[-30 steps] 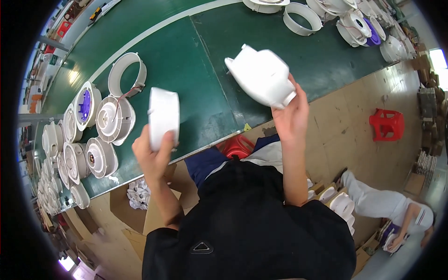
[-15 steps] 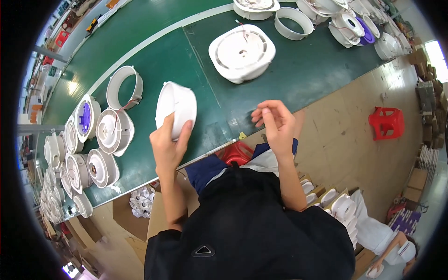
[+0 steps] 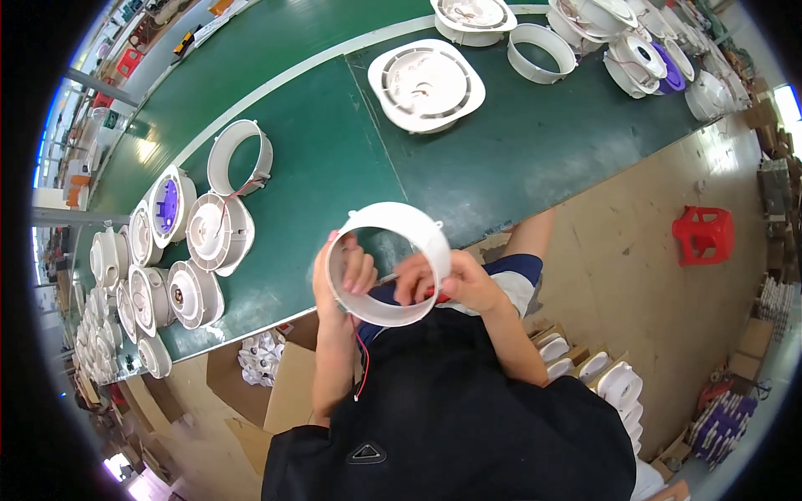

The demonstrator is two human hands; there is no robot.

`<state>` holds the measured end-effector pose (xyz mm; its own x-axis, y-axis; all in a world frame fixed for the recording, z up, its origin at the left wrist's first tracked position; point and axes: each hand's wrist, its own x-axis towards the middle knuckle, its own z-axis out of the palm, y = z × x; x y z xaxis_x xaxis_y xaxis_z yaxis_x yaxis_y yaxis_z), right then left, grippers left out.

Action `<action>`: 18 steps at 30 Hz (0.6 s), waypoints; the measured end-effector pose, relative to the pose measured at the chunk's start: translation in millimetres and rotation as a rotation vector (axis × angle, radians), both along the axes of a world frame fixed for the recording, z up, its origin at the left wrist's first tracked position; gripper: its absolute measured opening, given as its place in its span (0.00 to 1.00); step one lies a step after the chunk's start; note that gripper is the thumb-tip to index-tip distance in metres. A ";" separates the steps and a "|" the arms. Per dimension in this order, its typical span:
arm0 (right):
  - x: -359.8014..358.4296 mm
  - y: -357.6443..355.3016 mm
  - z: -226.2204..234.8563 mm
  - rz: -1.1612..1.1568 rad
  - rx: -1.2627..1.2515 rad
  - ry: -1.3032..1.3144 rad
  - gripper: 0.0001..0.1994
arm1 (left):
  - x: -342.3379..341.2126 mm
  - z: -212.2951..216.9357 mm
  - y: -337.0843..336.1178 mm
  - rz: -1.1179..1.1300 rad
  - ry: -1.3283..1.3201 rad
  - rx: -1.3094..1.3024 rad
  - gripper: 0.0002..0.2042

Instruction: The person assembles fan units by taking plastic casings, motor bases, and cylindrical housings from the workbench, fitting the components together by hand, and placing the completed fan units onto a stack.

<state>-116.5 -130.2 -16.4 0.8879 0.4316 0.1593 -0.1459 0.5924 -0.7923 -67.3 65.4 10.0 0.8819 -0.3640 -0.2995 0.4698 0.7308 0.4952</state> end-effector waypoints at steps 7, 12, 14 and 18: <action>-39.3 -43.7 4.0 -0.423 0.193 0.121 0.18 | 58.9 29.2 -26.6 0.030 -1.224 1.384 0.12; -49.2 -66.7 5.7 -0.677 0.204 0.261 0.20 | 142.4 34.0 -72.6 0.007 -1.846 1.640 0.24; -52.4 -69.2 1.7 -0.697 0.243 0.282 0.19 | 152.9 29.7 -78.6 -0.115 -1.960 1.636 0.26; -55.7 -66.0 -16.1 -0.616 0.572 0.420 0.19 | 152.7 35.1 -84.4 -0.178 -1.959 1.599 0.30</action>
